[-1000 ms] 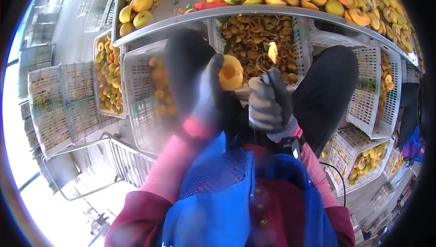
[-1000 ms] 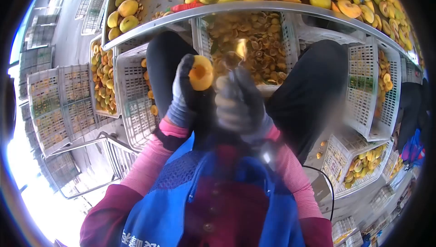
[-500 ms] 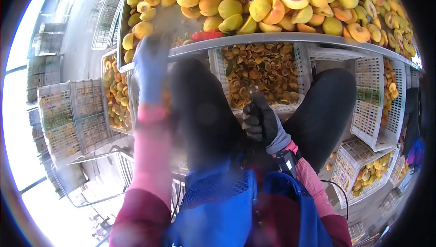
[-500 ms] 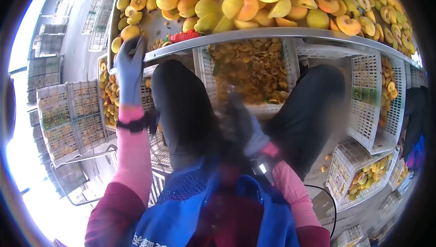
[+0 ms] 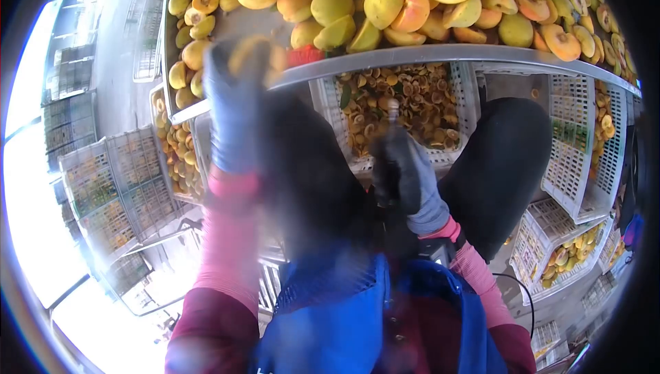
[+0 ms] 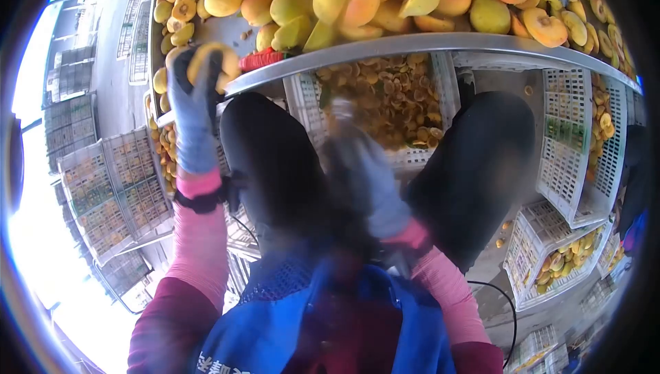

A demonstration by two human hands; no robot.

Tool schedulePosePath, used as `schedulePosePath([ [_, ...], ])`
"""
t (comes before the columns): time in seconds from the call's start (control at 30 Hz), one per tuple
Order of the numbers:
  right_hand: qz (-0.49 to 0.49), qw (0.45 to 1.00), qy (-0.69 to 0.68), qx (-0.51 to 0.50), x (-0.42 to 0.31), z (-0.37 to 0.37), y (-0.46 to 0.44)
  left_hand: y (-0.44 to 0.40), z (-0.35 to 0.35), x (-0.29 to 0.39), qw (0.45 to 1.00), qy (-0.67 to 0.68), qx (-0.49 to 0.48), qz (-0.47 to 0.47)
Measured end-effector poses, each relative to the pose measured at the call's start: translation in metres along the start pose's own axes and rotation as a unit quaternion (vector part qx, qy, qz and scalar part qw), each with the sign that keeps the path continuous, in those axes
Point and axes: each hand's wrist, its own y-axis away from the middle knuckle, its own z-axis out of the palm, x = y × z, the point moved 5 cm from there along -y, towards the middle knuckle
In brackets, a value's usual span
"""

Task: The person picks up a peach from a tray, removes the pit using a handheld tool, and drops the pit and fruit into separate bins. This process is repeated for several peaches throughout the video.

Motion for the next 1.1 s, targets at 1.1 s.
schedulePosePath([
  [1.1,-0.153,0.962,0.198,-0.108,0.02,0.03,0.032,0.131,0.028,0.031,0.974,0.149,-0.163,-0.047],
])
